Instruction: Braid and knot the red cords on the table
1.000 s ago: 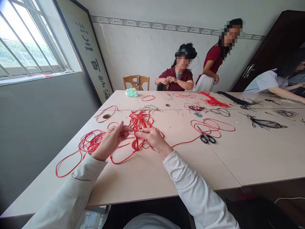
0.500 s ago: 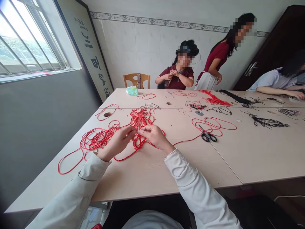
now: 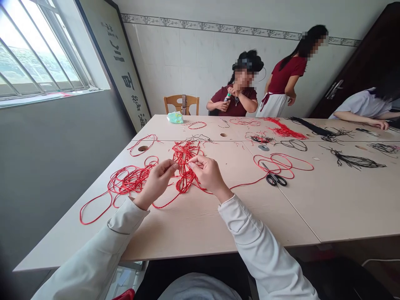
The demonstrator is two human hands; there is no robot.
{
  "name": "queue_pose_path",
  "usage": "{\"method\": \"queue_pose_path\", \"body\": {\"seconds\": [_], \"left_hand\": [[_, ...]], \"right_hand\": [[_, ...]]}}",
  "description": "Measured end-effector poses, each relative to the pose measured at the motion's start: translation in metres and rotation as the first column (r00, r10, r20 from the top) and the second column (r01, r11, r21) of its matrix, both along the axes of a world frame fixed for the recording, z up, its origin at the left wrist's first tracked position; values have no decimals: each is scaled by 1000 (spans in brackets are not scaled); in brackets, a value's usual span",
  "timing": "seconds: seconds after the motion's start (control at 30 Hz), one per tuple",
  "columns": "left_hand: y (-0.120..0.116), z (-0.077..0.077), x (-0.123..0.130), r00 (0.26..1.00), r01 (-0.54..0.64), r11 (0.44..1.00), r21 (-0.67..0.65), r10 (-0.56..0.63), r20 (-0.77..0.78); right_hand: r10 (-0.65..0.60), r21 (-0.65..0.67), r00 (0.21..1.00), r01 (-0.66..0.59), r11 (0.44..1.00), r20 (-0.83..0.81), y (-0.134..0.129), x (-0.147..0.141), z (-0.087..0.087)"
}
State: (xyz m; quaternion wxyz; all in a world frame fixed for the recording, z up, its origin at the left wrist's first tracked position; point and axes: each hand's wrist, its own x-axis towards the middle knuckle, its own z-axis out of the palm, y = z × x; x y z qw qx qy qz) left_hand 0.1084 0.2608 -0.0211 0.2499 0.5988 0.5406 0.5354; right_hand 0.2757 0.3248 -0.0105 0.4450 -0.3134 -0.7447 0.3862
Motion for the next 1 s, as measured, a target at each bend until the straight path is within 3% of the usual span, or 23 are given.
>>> {"method": "queue_pose_path", "body": {"seconds": [0.17,0.27,0.4,0.63,0.73,0.8,0.87,0.93,1.0], "left_hand": [[0,0,0,970,113,988,-110,-85,227],[-1,2,1,966,81,985,-155,-39,255],[-1,1,1,961,23,993,-119,11,277],[0,0,4,964,-84,992,-98,106,243],[-3,0,5,978,-149,988,-43,153,142],[-5,-1,7,973,-232,972,47,232,10],[-6,-2,8,946,-298,946,129,311,-95],[-5,-4,9,949,-295,950,103,304,-88],[-2,-5,7,980,-198,980,-15,198,33]], "right_hand": [[43,-24,999,-44,999,-17,1,-3,-5],[56,-49,998,-57,997,-18,-1,-5,-7],[96,-140,995,-98,985,-24,-3,-7,-7],[276,-397,955,-298,868,-112,-10,-16,-8],[273,-319,957,-289,903,-95,-14,-21,-12],[183,-156,983,-184,971,-18,-16,-23,-15],[59,38,995,-62,997,83,-17,-24,-17],[-25,144,989,4,990,145,-17,-22,-19],[-11,111,989,-5,994,146,-15,-20,-19]]}}
